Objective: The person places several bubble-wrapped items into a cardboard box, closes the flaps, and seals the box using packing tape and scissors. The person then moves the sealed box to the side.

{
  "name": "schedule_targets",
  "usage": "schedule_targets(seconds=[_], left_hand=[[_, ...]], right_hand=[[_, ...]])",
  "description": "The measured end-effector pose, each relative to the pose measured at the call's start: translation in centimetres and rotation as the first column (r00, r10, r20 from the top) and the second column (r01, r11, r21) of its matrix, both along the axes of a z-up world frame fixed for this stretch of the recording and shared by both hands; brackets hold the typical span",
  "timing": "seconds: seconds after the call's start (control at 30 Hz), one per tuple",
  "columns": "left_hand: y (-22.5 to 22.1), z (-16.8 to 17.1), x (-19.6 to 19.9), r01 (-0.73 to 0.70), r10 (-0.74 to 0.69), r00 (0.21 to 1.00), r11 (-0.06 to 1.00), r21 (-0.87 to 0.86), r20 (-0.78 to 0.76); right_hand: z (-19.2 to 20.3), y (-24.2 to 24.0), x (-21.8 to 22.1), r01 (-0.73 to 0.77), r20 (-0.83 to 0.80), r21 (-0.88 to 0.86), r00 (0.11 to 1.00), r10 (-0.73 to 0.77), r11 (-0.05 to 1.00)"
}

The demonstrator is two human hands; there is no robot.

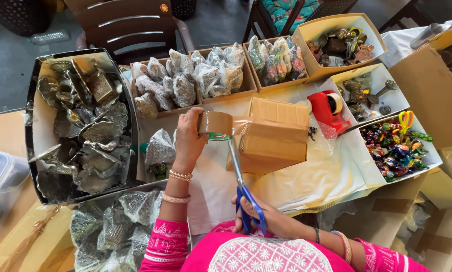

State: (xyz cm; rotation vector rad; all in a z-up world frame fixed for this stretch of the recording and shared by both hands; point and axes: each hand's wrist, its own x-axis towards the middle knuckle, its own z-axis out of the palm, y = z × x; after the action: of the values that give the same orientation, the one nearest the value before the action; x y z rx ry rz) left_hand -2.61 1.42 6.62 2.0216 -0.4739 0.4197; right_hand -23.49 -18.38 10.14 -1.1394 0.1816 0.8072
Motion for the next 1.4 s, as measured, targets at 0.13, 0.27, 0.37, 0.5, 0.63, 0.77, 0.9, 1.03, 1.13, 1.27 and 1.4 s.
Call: schedule_targets(seconds=[0.13, 0.27, 0.37, 0.5, 0.63, 0.77, 0.9, 1.03, 1.13, 1.27, 1.4], left_hand=[[0.1, -0.3, 0.2, -0.003, 0.003, 1.000, 1.000, 0.013, 0.014], [0.3, -0.3, 0.1, -0.004, 0.004, 1.000, 1.000, -0.004, -0.014], [0.3, -0.5, 0.1, 0.007, -0.007, 1.000, 1.000, -0.010, 0.001], [0.4, -0.9, 0.2, 0.012, -0.012, 1.000, 1.000, -0.001, -0.004], [0.3, -1.2, -0.1, -0.007, 0.007, 0.999, 1.000, -0.020, -0.041], [0.6, -0.7, -0.3, -0.014, 0.013, 1.000, 1.000, -0.023, -0.028], [0.5, 0.2, -0.4, -0.001, 0.000, 1.000, 1.000, -0.022, -0.008], [0.5, -0.1, -0.2, -0.001, 0.001, 1.000, 1.000, -0.016, -0.003], [0.4, -0.4, 0.0, 0.000, 0.000, 1.000, 1.000, -0.013, -0.031], [0.6, -0.4, -0.4, -0.001, 0.001, 1.000, 1.000, 0.013, 0.002], [0.6, -0.6, -0.6, -0.006, 0.006, 1.000, 1.000, 0.022, 0.009]], right_hand=[[-0.5, 0.1, 0.2, 0.045, -0.036, 0.044, 0.998, -0.043, 0.998], [-0.3, -0.1, 0.1, 0.075, -0.074, 0.076, 0.995, -0.070, 0.994], [0.0, -0.3, 0.0, 0.109, -0.107, 0.061, 0.989, -0.102, 0.992], [0.6, 0.2, 0.7, 0.135, -0.126, 0.022, 0.983, -0.132, 0.991], [-0.1, 0.5, 0.9, 0.128, -0.052, -0.034, 0.990, -0.130, 0.991], [0.5, 0.6, 0.8, 0.114, -0.063, -0.032, 0.991, -0.116, 0.993], [0.9, 0.6, 0.4, 0.088, -0.090, -0.021, 0.992, -0.090, 0.996], [1.1, 0.9, 0.6, 0.082, -0.070, -0.022, 0.994, -0.083, 0.996], [1.4, 1.1, 1.1, 0.128, -0.112, -0.021, 0.985, -0.129, 0.992], [1.8, 1.6, 2.0, 0.158, -0.031, -0.080, 0.986, -0.161, 0.984], [2.1, 1.9, 3.5, 0.207, 0.017, -0.154, 0.978, -0.207, 0.966]])
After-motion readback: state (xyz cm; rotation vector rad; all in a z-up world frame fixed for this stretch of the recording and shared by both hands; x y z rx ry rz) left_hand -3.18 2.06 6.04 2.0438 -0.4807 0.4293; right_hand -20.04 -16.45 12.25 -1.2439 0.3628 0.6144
